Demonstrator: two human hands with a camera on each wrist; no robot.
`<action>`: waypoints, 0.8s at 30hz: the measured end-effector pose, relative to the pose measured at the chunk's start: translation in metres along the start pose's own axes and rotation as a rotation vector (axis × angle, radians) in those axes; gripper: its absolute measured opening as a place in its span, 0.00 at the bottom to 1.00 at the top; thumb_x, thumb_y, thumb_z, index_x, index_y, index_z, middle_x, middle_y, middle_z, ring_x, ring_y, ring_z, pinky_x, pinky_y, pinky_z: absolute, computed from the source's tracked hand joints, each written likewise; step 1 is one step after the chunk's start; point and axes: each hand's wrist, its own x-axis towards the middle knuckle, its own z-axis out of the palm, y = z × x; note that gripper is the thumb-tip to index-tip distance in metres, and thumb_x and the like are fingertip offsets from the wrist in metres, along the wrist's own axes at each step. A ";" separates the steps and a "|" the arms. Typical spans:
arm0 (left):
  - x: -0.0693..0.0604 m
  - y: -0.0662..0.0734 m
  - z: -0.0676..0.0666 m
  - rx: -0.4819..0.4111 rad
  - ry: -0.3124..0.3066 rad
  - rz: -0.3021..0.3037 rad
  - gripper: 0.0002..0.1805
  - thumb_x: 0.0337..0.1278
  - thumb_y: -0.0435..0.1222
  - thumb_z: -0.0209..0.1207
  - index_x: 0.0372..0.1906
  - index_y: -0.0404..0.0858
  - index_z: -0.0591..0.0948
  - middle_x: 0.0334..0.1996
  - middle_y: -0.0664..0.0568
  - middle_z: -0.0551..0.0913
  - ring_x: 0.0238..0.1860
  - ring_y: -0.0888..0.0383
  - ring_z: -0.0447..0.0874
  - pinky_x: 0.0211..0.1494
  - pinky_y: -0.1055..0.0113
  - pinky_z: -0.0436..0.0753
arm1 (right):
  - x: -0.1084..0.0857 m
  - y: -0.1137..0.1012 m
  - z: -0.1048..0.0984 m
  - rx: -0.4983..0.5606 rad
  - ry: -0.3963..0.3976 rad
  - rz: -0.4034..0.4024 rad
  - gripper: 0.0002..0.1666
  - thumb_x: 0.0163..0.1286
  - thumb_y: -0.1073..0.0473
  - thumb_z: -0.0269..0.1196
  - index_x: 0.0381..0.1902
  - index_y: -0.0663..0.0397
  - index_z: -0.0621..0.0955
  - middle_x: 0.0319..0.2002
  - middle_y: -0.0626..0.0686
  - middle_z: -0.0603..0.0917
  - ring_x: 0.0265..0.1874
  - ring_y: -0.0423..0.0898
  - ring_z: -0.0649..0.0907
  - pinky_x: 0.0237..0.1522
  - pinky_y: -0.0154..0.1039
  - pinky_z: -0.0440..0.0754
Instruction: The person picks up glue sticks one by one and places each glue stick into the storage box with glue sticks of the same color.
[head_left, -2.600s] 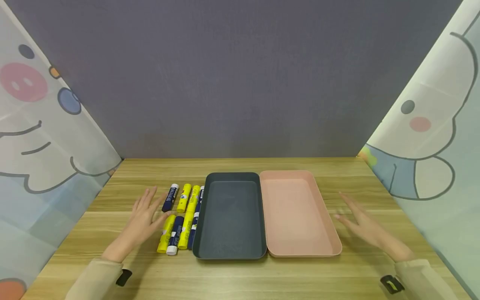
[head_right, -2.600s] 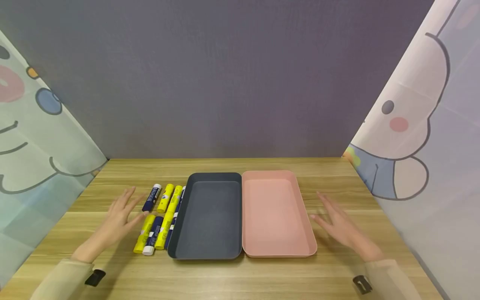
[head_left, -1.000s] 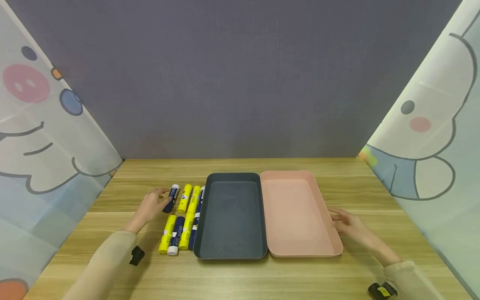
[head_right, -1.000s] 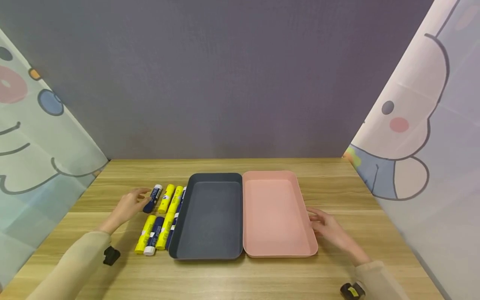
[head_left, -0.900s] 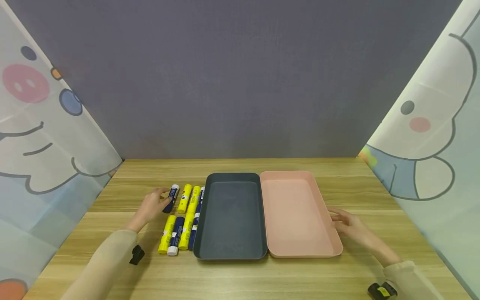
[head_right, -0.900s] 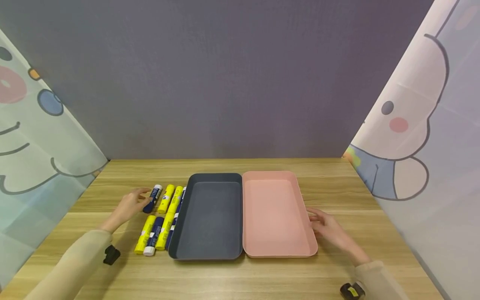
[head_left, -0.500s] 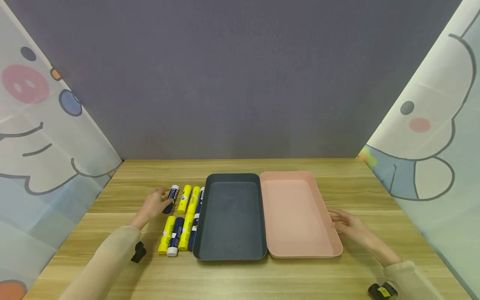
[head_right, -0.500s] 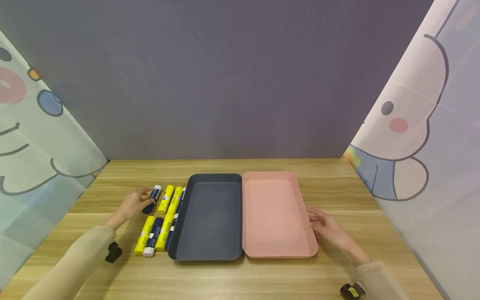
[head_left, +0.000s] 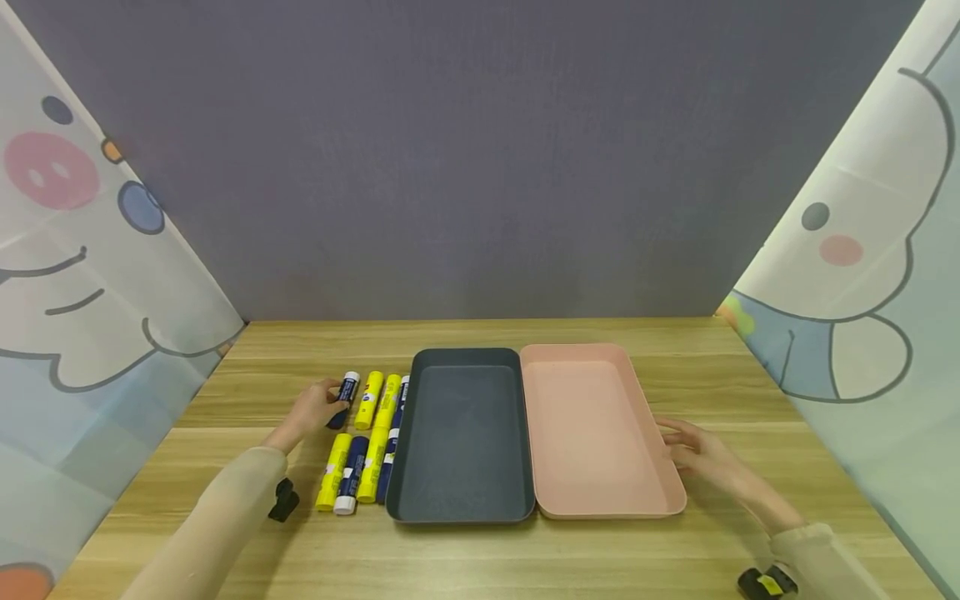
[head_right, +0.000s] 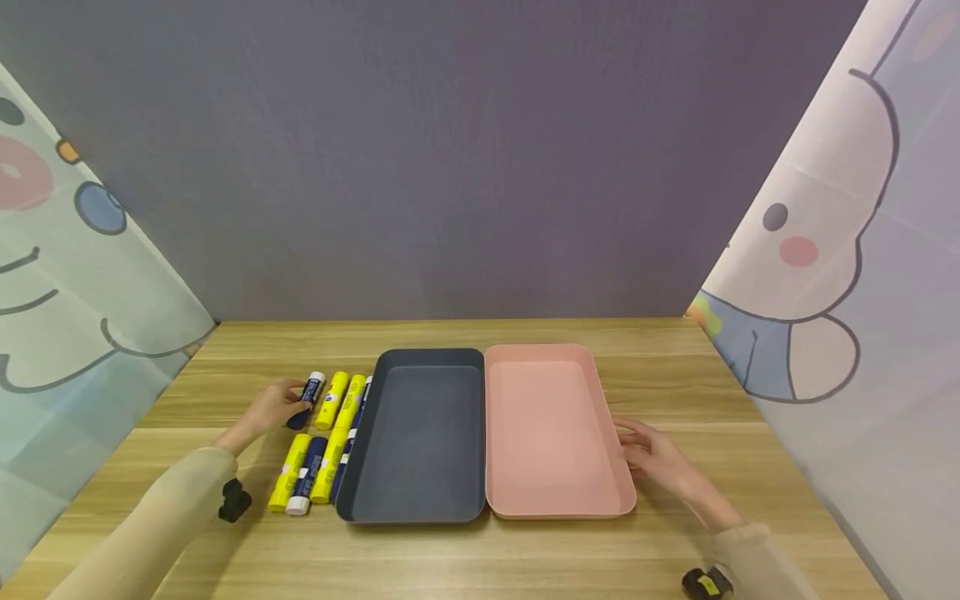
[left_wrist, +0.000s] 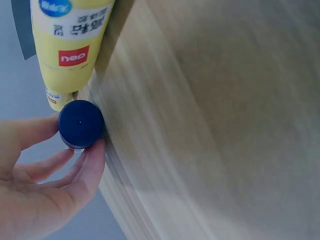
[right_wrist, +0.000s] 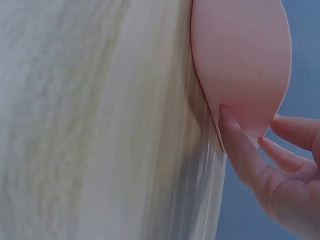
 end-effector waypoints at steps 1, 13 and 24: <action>0.000 0.000 0.000 0.002 -0.007 -0.003 0.25 0.56 0.30 0.52 0.55 0.18 0.62 0.38 0.27 0.75 0.38 0.39 0.76 0.34 0.55 0.79 | 0.000 0.000 0.000 0.004 -0.001 0.004 0.29 0.66 0.66 0.49 0.59 0.79 0.55 0.49 0.81 0.66 0.38 0.33 0.79 0.33 0.39 0.81; 0.001 0.006 -0.005 -0.050 -0.063 -0.065 0.26 0.55 0.30 0.51 0.56 0.17 0.60 0.43 0.24 0.71 0.43 0.35 0.73 0.37 0.53 0.78 | 0.000 0.000 0.000 0.018 -0.015 0.001 0.29 0.66 0.66 0.48 0.59 0.80 0.54 0.48 0.81 0.66 0.38 0.34 0.79 0.34 0.40 0.81; -0.003 0.006 -0.006 -0.127 -0.055 -0.090 0.27 0.55 0.30 0.51 0.57 0.19 0.60 0.45 0.23 0.70 0.44 0.35 0.73 0.36 0.54 0.78 | -0.001 -0.001 0.000 0.007 -0.012 0.026 0.30 0.66 0.65 0.49 0.60 0.79 0.54 0.49 0.81 0.66 0.38 0.32 0.79 0.34 0.41 0.81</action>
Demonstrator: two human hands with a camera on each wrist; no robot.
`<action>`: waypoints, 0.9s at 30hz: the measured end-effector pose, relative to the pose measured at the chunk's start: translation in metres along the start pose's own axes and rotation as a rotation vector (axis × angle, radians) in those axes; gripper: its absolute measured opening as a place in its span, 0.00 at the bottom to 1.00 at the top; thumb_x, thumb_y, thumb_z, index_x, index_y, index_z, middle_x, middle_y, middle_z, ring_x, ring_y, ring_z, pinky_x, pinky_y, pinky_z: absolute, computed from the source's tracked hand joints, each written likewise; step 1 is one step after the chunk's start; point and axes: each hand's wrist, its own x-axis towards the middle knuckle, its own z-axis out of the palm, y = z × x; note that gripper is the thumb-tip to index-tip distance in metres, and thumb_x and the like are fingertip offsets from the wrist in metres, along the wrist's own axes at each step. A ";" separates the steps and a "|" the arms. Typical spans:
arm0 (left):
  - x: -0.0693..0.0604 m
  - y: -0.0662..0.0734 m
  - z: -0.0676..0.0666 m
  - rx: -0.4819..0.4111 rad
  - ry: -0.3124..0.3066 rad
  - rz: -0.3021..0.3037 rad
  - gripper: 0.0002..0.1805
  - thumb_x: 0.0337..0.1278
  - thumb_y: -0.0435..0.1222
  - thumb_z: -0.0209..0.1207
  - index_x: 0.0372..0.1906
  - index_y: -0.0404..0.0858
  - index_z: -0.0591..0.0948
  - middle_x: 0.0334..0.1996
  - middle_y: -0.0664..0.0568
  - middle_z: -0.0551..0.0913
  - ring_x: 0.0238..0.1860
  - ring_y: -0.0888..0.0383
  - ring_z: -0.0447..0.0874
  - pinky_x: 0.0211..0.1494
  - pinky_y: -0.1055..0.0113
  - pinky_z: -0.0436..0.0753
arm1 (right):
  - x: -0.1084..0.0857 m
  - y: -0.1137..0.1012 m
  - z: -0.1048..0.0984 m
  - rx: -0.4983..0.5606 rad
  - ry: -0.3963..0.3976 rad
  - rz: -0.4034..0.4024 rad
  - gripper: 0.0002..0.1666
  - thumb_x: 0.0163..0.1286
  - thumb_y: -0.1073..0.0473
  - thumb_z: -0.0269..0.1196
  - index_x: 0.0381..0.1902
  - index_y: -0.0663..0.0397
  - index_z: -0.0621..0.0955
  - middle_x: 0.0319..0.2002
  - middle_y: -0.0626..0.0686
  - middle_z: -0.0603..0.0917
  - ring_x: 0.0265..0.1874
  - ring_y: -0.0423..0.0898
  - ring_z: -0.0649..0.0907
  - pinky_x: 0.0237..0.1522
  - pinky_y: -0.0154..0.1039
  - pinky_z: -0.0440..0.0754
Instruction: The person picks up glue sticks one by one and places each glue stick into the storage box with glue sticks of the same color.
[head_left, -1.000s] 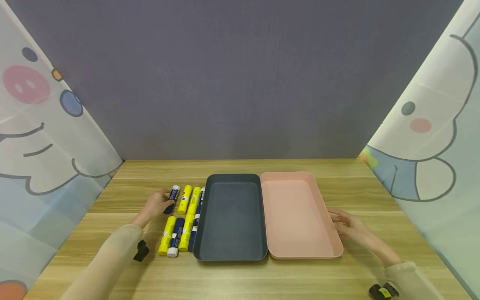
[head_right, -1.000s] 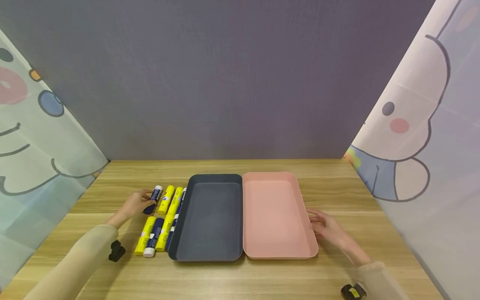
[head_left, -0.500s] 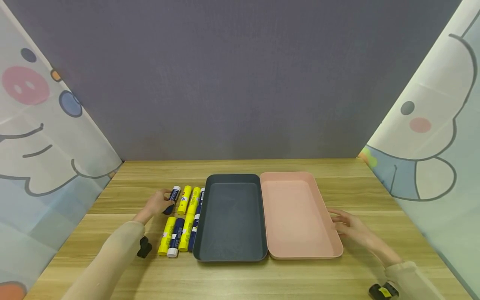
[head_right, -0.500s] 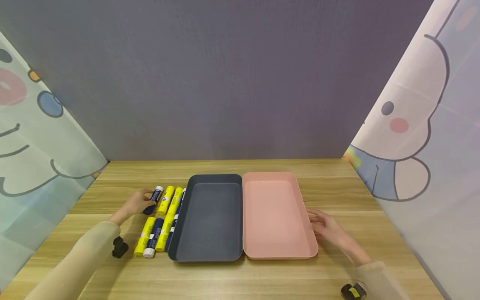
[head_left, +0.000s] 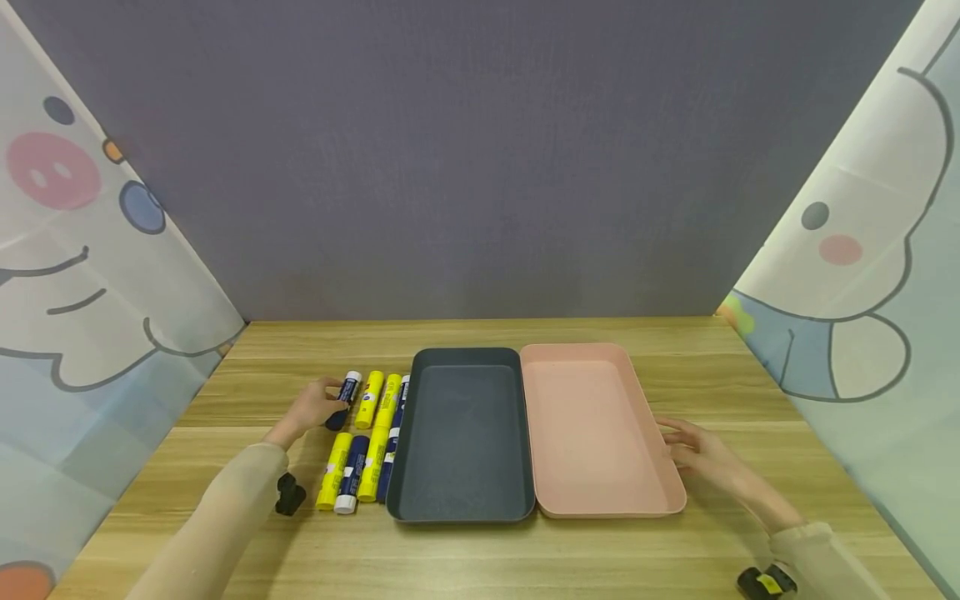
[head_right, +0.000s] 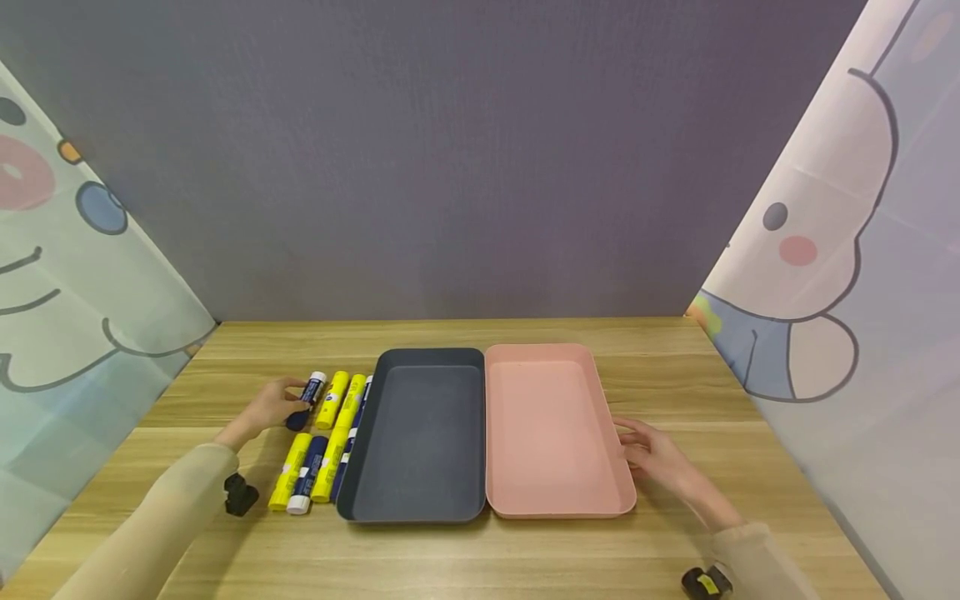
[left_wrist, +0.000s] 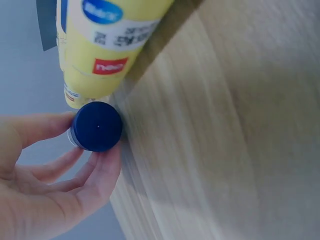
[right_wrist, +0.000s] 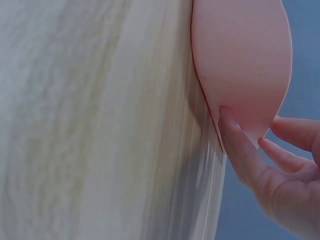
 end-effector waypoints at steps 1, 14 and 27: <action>0.000 0.000 0.000 -0.008 0.002 0.001 0.27 0.55 0.30 0.51 0.57 0.19 0.60 0.44 0.24 0.70 0.43 0.36 0.73 0.36 0.55 0.79 | 0.000 0.000 0.000 -0.001 0.000 0.001 0.30 0.66 0.65 0.49 0.59 0.79 0.54 0.49 0.81 0.66 0.37 0.32 0.79 0.34 0.41 0.81; -0.001 0.019 -0.003 -0.098 0.002 0.003 0.28 0.57 0.32 0.51 0.60 0.22 0.59 0.45 0.24 0.69 0.41 0.39 0.74 0.35 0.57 0.78 | 0.000 0.000 0.000 -0.002 0.006 -0.002 0.30 0.66 0.64 0.50 0.60 0.78 0.54 0.49 0.80 0.66 0.38 0.32 0.79 0.34 0.41 0.81; 0.001 0.053 0.001 -0.145 -0.019 0.034 0.27 0.57 0.32 0.51 0.60 0.25 0.60 0.46 0.26 0.71 0.38 0.45 0.77 0.36 0.57 0.79 | 0.000 0.002 -0.001 0.019 -0.016 -0.023 0.30 0.67 0.65 0.49 0.60 0.78 0.53 0.50 0.82 0.64 0.39 0.32 0.78 0.35 0.42 0.81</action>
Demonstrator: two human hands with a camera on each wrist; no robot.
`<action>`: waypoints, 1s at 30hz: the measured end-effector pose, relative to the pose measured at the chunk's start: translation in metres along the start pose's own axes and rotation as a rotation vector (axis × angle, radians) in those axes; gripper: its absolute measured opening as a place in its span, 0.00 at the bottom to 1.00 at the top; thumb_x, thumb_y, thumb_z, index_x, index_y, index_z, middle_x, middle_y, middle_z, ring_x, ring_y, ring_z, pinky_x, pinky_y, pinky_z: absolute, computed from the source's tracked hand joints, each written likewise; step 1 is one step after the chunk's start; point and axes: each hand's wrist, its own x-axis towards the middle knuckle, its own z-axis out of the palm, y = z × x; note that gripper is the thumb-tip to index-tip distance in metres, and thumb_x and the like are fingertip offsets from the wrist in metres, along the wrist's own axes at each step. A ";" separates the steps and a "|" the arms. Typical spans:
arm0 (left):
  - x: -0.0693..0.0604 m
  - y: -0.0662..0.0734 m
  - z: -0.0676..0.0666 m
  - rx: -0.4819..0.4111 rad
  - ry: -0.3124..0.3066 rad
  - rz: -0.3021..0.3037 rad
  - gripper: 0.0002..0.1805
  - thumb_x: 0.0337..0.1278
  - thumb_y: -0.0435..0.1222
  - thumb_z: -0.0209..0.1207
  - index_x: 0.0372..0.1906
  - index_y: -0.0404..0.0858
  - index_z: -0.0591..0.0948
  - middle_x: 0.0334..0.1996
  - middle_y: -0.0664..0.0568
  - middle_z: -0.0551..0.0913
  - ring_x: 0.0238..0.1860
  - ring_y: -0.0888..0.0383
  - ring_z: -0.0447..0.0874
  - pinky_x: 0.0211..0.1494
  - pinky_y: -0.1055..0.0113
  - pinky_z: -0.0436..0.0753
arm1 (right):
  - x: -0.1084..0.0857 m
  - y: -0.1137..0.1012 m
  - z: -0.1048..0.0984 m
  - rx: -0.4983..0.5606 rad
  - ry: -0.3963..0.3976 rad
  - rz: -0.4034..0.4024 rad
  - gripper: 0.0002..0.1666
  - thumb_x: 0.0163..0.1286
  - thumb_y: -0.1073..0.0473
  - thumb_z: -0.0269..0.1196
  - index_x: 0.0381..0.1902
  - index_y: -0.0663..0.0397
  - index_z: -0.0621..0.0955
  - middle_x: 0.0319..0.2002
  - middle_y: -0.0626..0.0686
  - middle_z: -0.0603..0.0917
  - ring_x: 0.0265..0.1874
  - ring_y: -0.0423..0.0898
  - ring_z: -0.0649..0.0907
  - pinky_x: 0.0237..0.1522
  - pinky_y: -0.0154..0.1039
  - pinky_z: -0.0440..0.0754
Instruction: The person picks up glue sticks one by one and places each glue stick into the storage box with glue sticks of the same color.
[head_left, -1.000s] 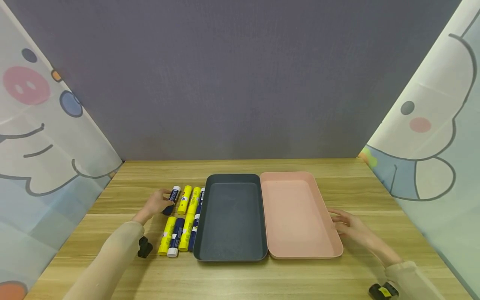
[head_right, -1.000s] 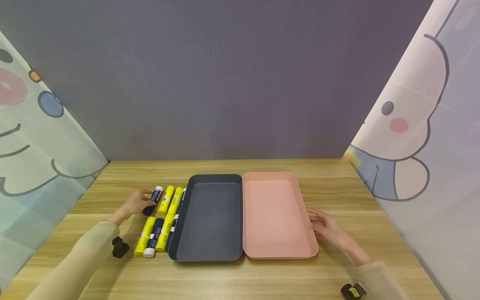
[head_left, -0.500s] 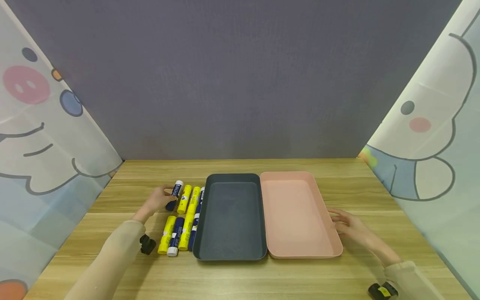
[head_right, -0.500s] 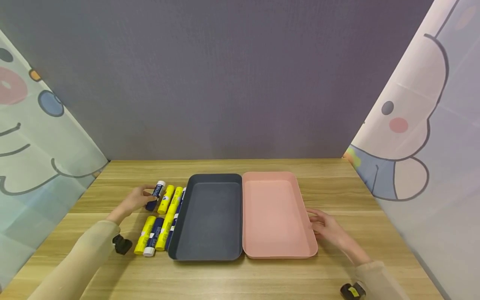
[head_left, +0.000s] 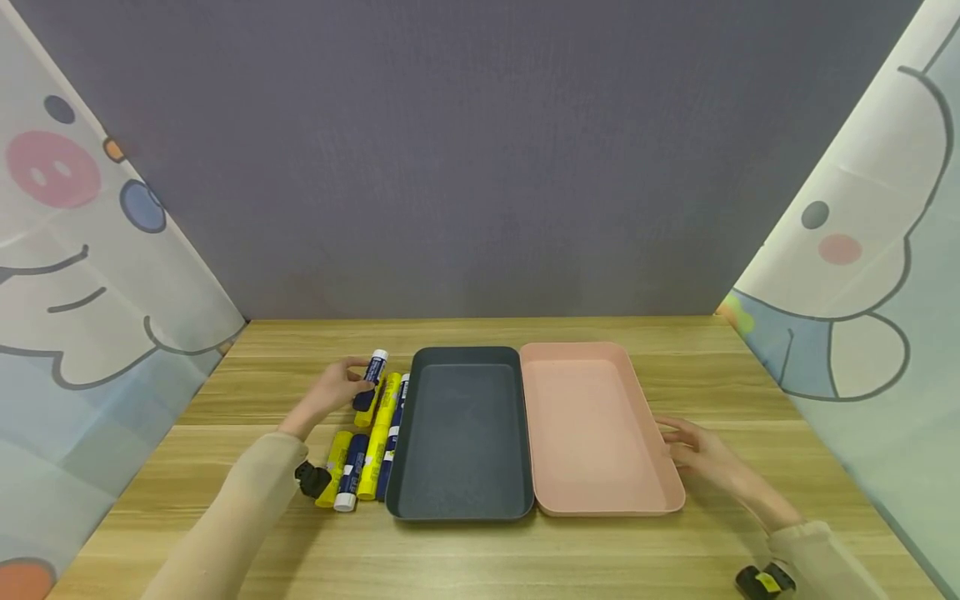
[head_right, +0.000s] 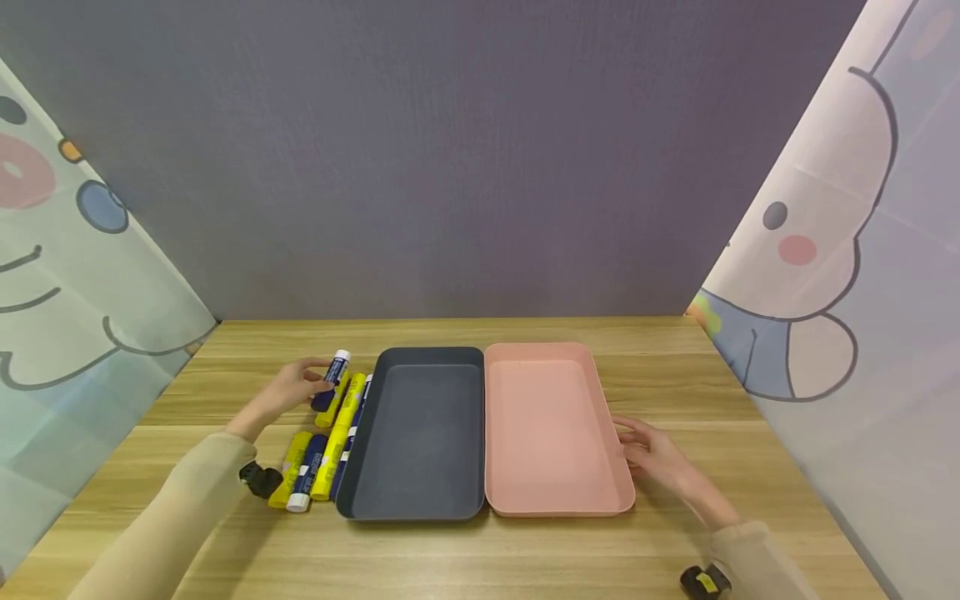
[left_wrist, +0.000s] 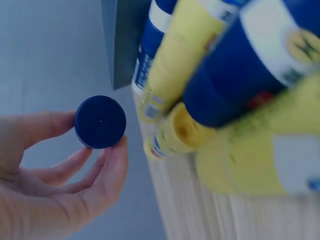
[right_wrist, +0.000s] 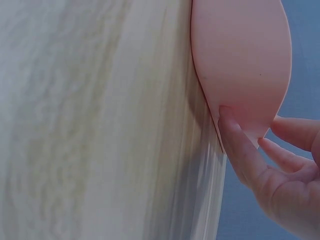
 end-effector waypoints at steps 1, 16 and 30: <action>0.001 0.002 0.001 -0.002 -0.002 0.002 0.27 0.57 0.32 0.51 0.60 0.25 0.60 0.46 0.27 0.71 0.38 0.45 0.77 0.37 0.57 0.79 | 0.000 0.000 0.000 0.002 0.000 0.002 0.30 0.67 0.65 0.49 0.60 0.78 0.53 0.50 0.81 0.64 0.39 0.32 0.78 0.35 0.41 0.81; 0.013 0.031 0.022 -0.065 -0.026 0.038 0.27 0.55 0.31 0.53 0.60 0.27 0.62 0.45 0.31 0.74 0.24 0.56 0.70 0.34 0.57 0.78 | 0.000 -0.001 0.000 0.021 -0.010 0.006 0.31 0.67 0.64 0.49 0.60 0.79 0.52 0.50 0.82 0.63 0.39 0.31 0.78 0.36 0.41 0.81; 0.027 0.060 0.055 -0.114 -0.038 0.027 0.26 0.52 0.31 0.55 0.58 0.29 0.65 0.42 0.33 0.76 0.37 0.47 0.78 0.36 0.59 0.80 | 0.000 0.000 -0.001 0.027 -0.022 0.002 0.31 0.67 0.64 0.49 0.60 0.79 0.51 0.50 0.82 0.63 0.39 0.32 0.78 0.36 0.41 0.81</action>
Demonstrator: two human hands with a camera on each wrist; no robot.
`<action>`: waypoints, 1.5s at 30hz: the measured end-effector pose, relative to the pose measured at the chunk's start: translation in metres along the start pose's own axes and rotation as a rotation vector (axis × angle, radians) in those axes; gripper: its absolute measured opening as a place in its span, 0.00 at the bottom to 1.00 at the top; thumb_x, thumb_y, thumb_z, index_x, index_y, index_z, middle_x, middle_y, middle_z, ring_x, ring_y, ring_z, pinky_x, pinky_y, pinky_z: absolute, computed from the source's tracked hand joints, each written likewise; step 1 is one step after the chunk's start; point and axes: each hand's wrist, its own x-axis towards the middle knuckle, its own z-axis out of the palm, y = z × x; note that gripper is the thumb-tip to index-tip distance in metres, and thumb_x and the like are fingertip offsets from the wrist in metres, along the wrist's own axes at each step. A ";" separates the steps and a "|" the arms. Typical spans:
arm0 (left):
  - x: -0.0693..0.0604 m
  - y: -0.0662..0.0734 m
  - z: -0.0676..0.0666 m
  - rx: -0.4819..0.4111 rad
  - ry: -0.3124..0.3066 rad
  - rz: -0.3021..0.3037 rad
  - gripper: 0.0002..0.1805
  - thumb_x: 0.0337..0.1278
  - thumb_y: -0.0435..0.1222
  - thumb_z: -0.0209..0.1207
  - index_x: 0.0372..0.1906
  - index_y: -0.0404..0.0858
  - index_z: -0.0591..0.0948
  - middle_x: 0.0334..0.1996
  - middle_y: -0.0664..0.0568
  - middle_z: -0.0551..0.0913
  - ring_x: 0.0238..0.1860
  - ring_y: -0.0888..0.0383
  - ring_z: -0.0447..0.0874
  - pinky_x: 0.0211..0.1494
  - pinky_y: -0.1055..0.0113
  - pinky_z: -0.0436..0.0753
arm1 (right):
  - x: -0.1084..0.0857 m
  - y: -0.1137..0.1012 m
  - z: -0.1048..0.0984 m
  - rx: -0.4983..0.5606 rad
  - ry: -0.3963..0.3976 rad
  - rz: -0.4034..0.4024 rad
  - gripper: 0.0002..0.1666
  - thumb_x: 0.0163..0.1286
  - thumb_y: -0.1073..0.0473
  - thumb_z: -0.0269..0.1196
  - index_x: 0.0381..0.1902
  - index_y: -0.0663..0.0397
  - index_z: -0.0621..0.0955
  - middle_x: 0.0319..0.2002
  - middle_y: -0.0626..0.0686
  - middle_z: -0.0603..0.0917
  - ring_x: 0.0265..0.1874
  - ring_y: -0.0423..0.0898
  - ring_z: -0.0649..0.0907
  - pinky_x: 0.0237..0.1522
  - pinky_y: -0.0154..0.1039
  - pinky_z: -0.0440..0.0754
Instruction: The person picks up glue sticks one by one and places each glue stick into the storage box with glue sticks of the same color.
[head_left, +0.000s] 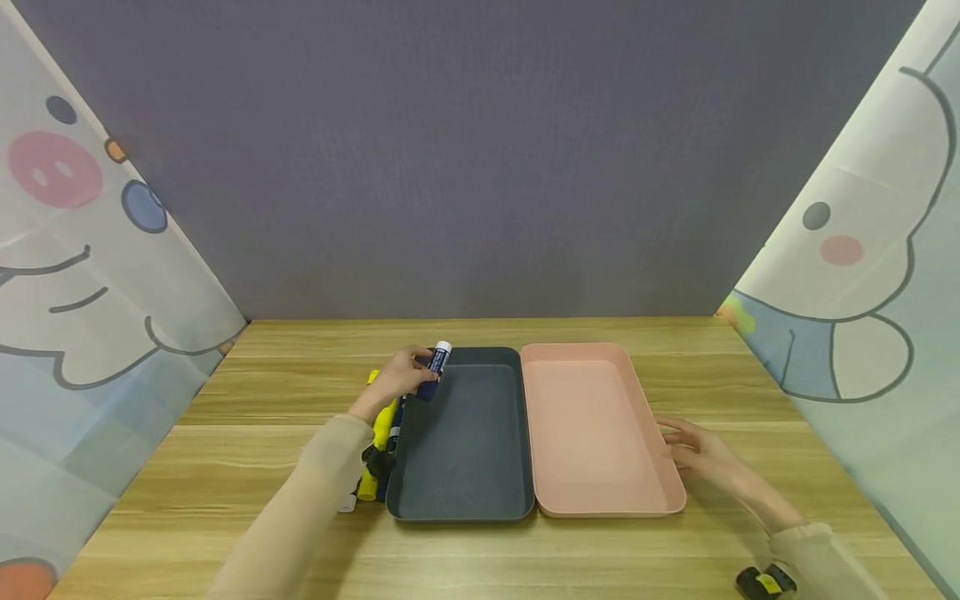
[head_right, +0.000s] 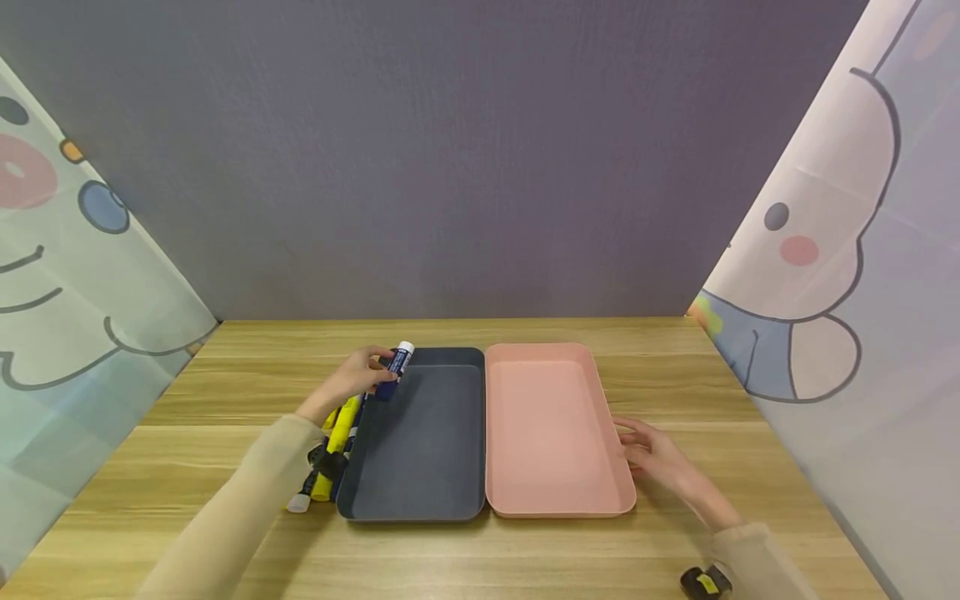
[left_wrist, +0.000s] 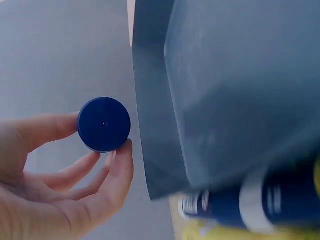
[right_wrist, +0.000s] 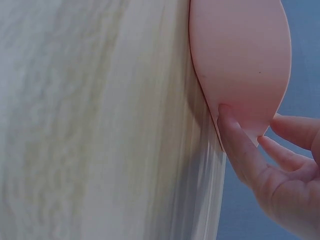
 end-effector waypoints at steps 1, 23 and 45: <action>0.001 0.002 0.003 -0.008 -0.001 0.000 0.26 0.52 0.31 0.55 0.58 0.29 0.65 0.42 0.34 0.76 0.37 0.47 0.78 0.36 0.59 0.80 | 0.000 0.000 0.000 -0.003 0.002 0.002 0.31 0.67 0.64 0.49 0.60 0.79 0.51 0.50 0.82 0.63 0.39 0.31 0.78 0.36 0.41 0.81; 0.018 0.022 0.060 -0.076 -0.038 0.013 0.24 0.49 0.30 0.58 0.54 0.28 0.69 0.37 0.38 0.78 0.30 0.53 0.80 0.29 0.64 0.81 | 0.000 -0.001 -0.001 0.016 -0.005 -0.004 0.30 0.68 0.64 0.48 0.60 0.78 0.52 0.50 0.81 0.65 0.40 0.33 0.79 0.37 0.42 0.81; 0.025 0.014 0.094 0.019 -0.023 -0.009 0.22 0.44 0.28 0.60 0.48 0.25 0.71 0.36 0.36 0.76 0.24 0.53 0.80 0.22 0.69 0.80 | 0.001 0.002 -0.001 0.014 -0.021 -0.022 0.30 0.68 0.65 0.48 0.59 0.79 0.51 0.49 0.83 0.63 0.39 0.33 0.79 0.36 0.42 0.81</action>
